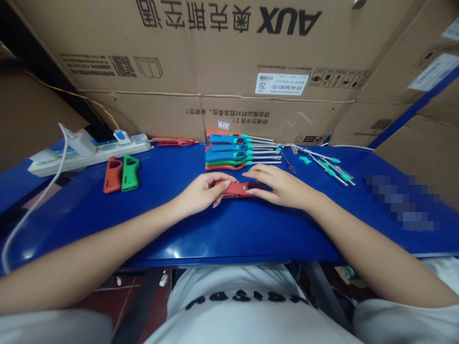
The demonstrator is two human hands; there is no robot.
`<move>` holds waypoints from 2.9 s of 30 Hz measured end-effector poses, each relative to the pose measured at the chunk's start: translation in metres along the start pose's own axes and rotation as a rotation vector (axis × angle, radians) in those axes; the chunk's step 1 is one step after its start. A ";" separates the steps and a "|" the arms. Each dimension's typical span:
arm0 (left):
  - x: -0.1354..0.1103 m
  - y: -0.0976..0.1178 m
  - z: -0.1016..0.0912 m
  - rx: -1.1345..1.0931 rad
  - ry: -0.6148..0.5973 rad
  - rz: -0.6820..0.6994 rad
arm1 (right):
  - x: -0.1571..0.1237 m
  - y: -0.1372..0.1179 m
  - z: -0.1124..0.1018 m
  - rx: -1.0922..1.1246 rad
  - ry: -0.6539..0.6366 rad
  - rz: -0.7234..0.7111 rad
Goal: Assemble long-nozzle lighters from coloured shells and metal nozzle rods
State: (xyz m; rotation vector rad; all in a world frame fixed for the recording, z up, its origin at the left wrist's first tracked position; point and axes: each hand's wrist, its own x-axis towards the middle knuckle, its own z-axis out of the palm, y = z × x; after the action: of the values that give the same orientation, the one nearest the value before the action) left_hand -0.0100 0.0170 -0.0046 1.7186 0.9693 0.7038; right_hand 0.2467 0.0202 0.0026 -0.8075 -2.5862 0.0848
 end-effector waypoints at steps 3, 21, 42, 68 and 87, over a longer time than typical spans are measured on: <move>0.001 0.000 0.000 -0.081 0.026 -0.032 | 0.000 0.001 0.001 0.046 0.005 -0.010; 0.003 -0.011 -0.013 0.782 -0.054 0.440 | 0.001 0.005 0.022 0.287 -0.029 0.193; 0.002 -0.011 -0.008 0.683 -0.007 0.339 | 0.001 0.004 0.016 0.207 -0.070 0.240; 0.010 -0.006 -0.014 0.051 0.002 -0.060 | -0.004 0.014 -0.006 -0.294 0.031 -0.015; 0.004 -0.003 -0.026 0.945 0.079 0.412 | -0.019 0.046 -0.030 -0.351 -0.058 0.289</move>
State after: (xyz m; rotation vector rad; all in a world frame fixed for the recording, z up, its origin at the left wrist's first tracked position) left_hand -0.0298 0.0331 0.0007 2.7902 1.0994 0.6042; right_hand 0.2974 0.0457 0.0144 -1.3198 -2.5545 -0.2718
